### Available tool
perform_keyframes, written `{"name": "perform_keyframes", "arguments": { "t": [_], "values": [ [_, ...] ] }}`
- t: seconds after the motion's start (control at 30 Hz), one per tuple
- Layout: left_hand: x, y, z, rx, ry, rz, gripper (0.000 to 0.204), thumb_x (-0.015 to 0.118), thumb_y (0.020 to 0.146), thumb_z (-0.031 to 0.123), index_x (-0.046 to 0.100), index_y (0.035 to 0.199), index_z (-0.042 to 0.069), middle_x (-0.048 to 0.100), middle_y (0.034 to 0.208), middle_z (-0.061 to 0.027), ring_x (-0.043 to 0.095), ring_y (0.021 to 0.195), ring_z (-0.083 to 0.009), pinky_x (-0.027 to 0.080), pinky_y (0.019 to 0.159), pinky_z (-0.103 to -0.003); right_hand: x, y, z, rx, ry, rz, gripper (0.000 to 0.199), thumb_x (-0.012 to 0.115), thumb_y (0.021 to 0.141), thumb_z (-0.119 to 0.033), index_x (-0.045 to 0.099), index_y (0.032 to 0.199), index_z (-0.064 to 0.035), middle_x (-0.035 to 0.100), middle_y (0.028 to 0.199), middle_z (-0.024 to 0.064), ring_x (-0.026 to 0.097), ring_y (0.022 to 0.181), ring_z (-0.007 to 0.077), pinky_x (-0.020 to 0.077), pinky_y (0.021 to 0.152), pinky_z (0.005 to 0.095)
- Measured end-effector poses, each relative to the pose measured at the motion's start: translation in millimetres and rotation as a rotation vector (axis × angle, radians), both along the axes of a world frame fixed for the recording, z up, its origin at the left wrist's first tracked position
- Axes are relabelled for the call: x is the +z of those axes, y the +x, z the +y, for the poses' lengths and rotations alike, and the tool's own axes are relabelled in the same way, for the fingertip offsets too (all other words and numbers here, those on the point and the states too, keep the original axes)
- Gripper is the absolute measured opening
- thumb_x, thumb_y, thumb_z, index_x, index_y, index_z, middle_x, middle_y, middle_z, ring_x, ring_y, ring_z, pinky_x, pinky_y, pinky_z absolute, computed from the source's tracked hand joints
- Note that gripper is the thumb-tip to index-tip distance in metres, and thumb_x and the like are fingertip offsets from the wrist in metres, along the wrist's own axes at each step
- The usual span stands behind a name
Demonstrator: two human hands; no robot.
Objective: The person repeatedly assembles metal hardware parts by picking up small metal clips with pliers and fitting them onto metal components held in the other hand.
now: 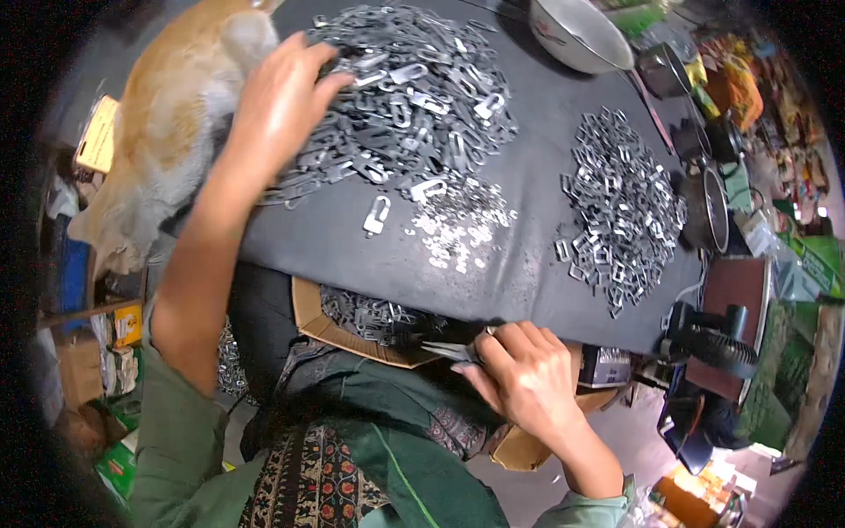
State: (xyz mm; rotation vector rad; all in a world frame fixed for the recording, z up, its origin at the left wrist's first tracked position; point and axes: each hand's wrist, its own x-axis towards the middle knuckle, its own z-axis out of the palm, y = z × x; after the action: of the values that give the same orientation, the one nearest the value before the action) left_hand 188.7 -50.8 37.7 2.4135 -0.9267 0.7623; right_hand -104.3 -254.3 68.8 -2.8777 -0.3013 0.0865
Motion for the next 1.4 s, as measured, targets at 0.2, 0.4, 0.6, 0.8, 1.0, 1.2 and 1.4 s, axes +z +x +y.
{"name": "perform_keyframes", "arguments": {
  "t": [0.2, 0.4, 0.6, 0.8, 1.0, 1.2, 1.4],
  "values": [
    [-12, 13, 12, 0.014, 0.105, -0.008, 0.029, 0.068, 0.086, 0.018, 0.065, 0.108, -0.002, 0.064, 0.1, -0.0234, 0.061, 0.094, -0.0386, 0.048, 0.082, -0.044, -11, -10, -40, -0.287, 0.079, -0.096, 0.027, 0.079, 0.071, -0.016, 0.06, 0.084, -0.0026, 0.057, 0.075, 0.0138, 0.058, 0.067, 0.0344, 0.0466, 0.059, 0.0416],
    [-14, -17, 8, 0.029, -0.414, 0.301, 0.027, 0.067, 0.09, 0.019, 0.066, 0.11, 0.0, 0.064, 0.088, -0.0092, 0.057, 0.074, -0.0202, 0.046, 0.071, -0.03, -39, 14, -77, -0.715, -0.003, -0.34, 0.02, 0.072, 0.078, -0.012, 0.055, 0.079, -0.0015, 0.059, 0.075, 0.0165, 0.059, 0.069, 0.0387, 0.0458, 0.06, 0.0453],
    [-24, -44, 67, -0.493, -1.44, 1.403, 0.024, 0.057, 0.094, 0.007, 0.056, 0.116, -0.003, 0.06, 0.106, -0.0101, 0.054, 0.09, -0.016, 0.043, 0.076, -0.028, -59, 38, -69, -0.622, -0.289, -0.431, 0.021, 0.073, 0.073, -0.011, 0.053, 0.078, -0.0042, 0.056, 0.073, 0.0116, 0.06, 0.07, 0.0326, 0.0475, 0.061, 0.0428],
    [-28, -144, 38, -0.327, -1.254, 1.921, 0.023, 0.055, 0.096, 0.005, 0.053, 0.118, 0.0, 0.064, 0.098, -0.0106, 0.066, 0.084, -0.0211, 0.055, 0.074, -0.031, -60, 25, -69, -0.503, -0.38, -0.453, 0.026, 0.073, 0.063, -0.006, 0.054, 0.081, -0.0062, 0.053, 0.075, 0.0088, 0.057, 0.071, 0.0285, 0.0471, 0.064, 0.0389],
    [-15, -188, 7, -0.347, -1.101, 1.972, 0.025, 0.055, 0.097, 0.008, 0.047, 0.12, 0.003, 0.065, 0.099, -0.0134, 0.068, 0.08, -0.0218, 0.058, 0.071, -0.033, -18, 27, -12, -0.596, 0.775, 0.151, 0.017, 0.069, 0.086, -0.01, 0.056, 0.081, 0.0007, 0.051, 0.068, 0.007, 0.049, 0.065, 0.0137, 0.0412, 0.06, 0.0299],
    [-19, -201, -4, -0.421, -1.161, 1.838, 0.026, 0.059, 0.097, 0.013, 0.049, 0.118, 0.001, 0.066, 0.097, -0.0101, 0.068, 0.081, -0.0173, 0.058, 0.071, -0.029, -22, 18, 25, -0.439, 0.906, -0.008, 0.014, 0.066, 0.089, -0.007, 0.054, 0.089, 0.0002, 0.051, 0.075, 0.0072, 0.048, 0.064, 0.014, 0.0417, 0.06, 0.0296],
    [-12, -197, 3, -0.473, -0.816, 1.913, 0.021, 0.056, 0.1, 0.018, 0.054, 0.111, 0.001, 0.062, 0.079, -0.0036, 0.056, 0.058, -0.0071, 0.041, 0.05, -0.019, -29, 9, 19, -0.439, 0.943, 0.03, 0.014, 0.066, 0.089, -0.006, 0.054, 0.09, 0.0012, 0.052, 0.077, 0.0094, 0.05, 0.064, 0.019, 0.0429, 0.061, 0.0307]
  ]
}}
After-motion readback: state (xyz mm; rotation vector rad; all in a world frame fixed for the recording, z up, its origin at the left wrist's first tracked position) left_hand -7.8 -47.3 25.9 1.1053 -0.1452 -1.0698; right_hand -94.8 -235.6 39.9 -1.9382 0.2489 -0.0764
